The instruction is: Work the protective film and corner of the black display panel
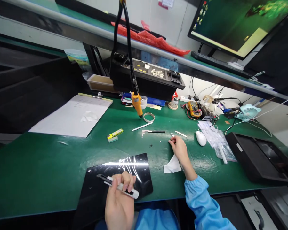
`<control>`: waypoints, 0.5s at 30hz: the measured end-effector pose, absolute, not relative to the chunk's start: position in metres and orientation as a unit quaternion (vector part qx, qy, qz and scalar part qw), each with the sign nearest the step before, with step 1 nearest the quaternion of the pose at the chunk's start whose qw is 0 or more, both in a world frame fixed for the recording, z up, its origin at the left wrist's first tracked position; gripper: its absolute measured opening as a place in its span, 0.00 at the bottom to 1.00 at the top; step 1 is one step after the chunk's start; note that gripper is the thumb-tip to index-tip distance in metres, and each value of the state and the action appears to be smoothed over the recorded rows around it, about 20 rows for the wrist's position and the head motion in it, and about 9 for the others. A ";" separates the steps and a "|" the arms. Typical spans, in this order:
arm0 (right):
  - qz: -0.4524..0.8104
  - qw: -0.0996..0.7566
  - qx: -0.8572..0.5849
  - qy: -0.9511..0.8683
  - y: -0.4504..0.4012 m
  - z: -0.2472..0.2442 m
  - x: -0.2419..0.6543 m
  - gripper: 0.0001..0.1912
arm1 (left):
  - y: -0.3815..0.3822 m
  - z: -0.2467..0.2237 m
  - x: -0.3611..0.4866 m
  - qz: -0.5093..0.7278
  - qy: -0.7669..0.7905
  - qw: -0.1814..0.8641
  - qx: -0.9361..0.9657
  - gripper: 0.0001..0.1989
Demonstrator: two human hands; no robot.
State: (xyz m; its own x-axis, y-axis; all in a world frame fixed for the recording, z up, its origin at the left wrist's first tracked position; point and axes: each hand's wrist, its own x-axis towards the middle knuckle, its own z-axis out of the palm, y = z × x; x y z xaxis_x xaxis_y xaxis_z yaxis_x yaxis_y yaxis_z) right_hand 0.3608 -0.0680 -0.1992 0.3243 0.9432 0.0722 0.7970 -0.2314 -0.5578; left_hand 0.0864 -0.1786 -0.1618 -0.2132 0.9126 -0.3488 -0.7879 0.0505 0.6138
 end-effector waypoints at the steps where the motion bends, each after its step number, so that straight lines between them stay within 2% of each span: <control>1: 0.133 0.237 -0.779 -0.565 -0.067 -0.202 0.361 0.18 | -0.179 -0.164 0.090 0.671 0.371 0.636 0.089 0.37; 9: 0.076 0.152 -0.787 -0.593 -0.070 -0.217 0.364 0.17 | -0.180 -0.176 0.102 0.569 0.346 0.729 0.159 0.34; 15: 0.030 0.145 -0.756 -0.637 -0.075 -0.227 0.364 0.17 | -0.184 -0.183 0.102 0.544 0.318 0.751 0.197 0.21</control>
